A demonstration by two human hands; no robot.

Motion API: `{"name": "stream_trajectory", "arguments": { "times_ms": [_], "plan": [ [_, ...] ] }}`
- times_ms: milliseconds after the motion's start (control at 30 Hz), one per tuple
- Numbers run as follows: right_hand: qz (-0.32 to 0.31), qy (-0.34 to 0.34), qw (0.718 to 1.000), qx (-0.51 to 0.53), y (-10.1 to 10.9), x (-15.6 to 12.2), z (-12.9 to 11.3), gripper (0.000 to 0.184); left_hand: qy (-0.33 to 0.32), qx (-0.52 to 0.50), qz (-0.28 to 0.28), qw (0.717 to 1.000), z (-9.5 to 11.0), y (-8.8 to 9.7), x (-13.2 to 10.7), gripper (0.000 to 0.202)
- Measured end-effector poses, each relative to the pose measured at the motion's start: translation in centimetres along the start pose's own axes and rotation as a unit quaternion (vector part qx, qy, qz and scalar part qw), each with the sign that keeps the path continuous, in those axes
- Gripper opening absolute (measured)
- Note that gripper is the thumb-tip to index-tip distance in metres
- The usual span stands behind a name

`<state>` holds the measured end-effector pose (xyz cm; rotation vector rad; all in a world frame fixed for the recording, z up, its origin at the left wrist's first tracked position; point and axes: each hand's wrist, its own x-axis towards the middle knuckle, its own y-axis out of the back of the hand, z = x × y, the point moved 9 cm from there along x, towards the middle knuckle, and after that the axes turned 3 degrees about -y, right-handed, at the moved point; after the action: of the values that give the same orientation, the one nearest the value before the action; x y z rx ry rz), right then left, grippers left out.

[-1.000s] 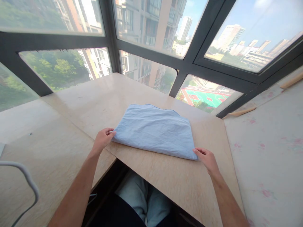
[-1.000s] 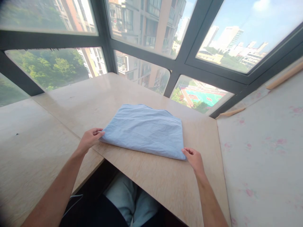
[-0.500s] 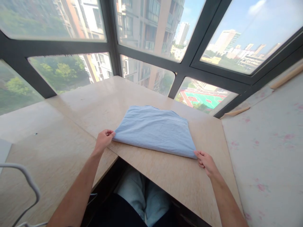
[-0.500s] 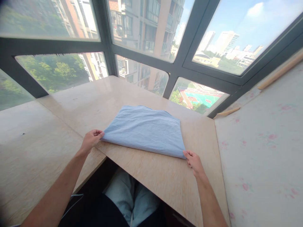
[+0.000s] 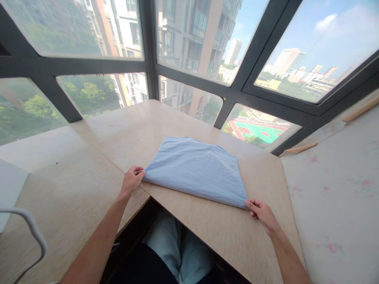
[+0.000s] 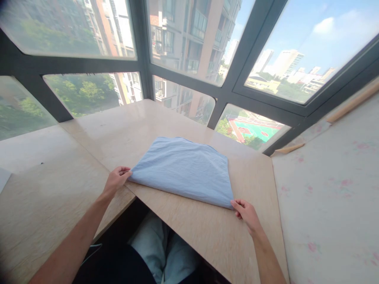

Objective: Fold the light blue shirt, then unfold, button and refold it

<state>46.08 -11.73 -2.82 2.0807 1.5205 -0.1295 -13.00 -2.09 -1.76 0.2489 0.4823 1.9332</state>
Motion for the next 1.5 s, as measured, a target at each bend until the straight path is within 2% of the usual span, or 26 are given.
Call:
{"name": "stream_trajectory", "arguments": {
  "times_ms": [167,300,400,500,667,867,1100,1267,1500],
  "plan": [
    [-0.011,-0.021,0.998,0.064,-0.7,1.5,-1.5,0.041,0.005,0.047,-0.032,0.998,3.1,-1.1,2.5,0.040],
    [-0.047,-0.050,0.997,0.040,-1.9,3.0,-2.7,0.038,0.014,0.082,-0.112,0.990,4.8,-3.5,4.1,0.035],
    [-0.076,-0.079,0.994,0.023,-2.6,3.6,-2.6,0.040,0.082,0.054,-0.155,0.983,3.7,-4.6,4.4,0.034],
    [-0.084,-0.076,0.993,0.042,-2.8,3.8,-2.5,0.044,0.139,-0.039,-0.149,0.978,2.2,-4.7,4.4,0.032],
    [-0.106,-0.031,0.989,0.102,-2.8,3.4,-2.5,0.044,0.162,-0.146,-0.165,0.962,1.0,-5.0,3.9,0.035],
    [-0.149,-0.034,0.982,0.111,-2.5,2.4,-2.1,0.046,0.213,-0.181,-0.158,0.947,0.3,-4.3,3.2,0.024],
    [-0.168,-0.024,0.982,0.087,-2.2,1.1,-2.5,0.043,0.197,-0.197,-0.171,0.945,0.2,-4.0,2.6,0.018],
    [-0.146,-0.012,0.987,0.071,-1.8,0.6,-2.9,0.040,0.182,-0.198,-0.181,0.946,0.2,-4.0,2.5,0.018],
    [-0.151,0.009,0.987,0.063,-1.9,0.8,-2.6,0.033,0.141,-0.219,-0.233,0.937,1.0,-3.8,1.8,0.017]
  ]
}}
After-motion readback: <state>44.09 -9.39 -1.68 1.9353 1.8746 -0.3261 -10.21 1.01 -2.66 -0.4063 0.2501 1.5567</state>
